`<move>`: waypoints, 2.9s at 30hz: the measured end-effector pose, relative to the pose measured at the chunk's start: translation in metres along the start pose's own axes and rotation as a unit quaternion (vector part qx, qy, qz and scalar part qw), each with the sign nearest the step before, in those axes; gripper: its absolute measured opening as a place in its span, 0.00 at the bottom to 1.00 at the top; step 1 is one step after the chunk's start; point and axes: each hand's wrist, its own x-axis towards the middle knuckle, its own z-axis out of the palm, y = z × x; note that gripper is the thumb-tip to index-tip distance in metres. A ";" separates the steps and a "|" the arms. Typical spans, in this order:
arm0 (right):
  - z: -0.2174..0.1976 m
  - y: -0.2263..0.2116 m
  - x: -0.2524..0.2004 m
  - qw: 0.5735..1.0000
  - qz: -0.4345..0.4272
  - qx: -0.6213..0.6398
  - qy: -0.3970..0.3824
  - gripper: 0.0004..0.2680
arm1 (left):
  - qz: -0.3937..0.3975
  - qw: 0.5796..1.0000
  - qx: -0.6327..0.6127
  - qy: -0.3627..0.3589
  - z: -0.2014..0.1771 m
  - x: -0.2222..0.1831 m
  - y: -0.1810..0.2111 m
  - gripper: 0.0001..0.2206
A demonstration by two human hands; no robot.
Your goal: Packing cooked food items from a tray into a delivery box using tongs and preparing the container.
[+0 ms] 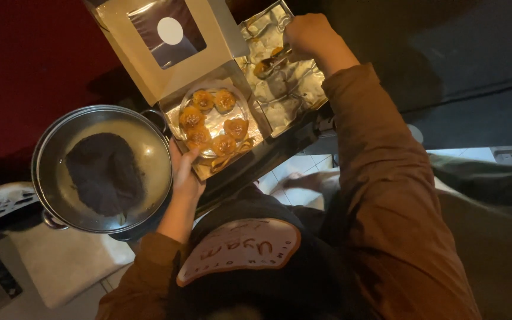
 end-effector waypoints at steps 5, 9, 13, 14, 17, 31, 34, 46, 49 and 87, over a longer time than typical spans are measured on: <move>-0.010 0.002 -0.041 0.996 0.015 0.088 0.003 0.09 | 0.004 1.000 0.024 0.008 0.013 -0.008 0.010 0.36; -0.025 0.017 -0.087 0.989 0.009 0.144 0.021 0.10 | 0.039 0.999 0.035 0.002 0.000 -0.003 -0.002 0.36; -0.049 0.034 -0.157 0.968 0.047 0.246 0.026 0.10 | 0.065 0.997 0.035 -0.013 0.001 -0.007 -0.001 0.32; -0.053 0.038 -0.177 0.963 0.054 0.258 0.053 0.13 | 0.053 0.998 0.047 0.003 0.004 -0.009 0.001 0.33; -0.053 0.064 -0.222 0.956 -0.039 0.262 0.125 0.16 | 0.035 0.998 0.049 0.021 0.011 -0.013 0.004 0.35; -0.110 -0.077 -0.254 0.944 -0.182 -0.058 0.271 0.06 | 0.097 0.993 0.063 0.003 -0.014 -0.012 -0.021 0.35; -0.107 -0.093 -0.248 0.959 -0.162 -0.067 0.221 0.10 | 0.098 0.994 0.048 0.017 -0.015 -0.015 -0.022 0.36; -0.116 -0.127 -0.236 0.975 -0.126 -0.111 0.147 0.08 | 0.118 0.993 0.005 0.011 -0.005 -0.034 -0.010 0.32; -0.123 -0.127 -0.232 0.976 -0.128 -0.122 0.124 0.09 | 0.130 0.991 -0.013 -0.004 -0.007 -0.034 -0.013 0.34; -0.140 -0.103 -0.229 0.982 -0.142 -0.100 0.073 0.03 | 0.042 0.999 0.004 0.018 0.013 -0.037 -0.012 0.32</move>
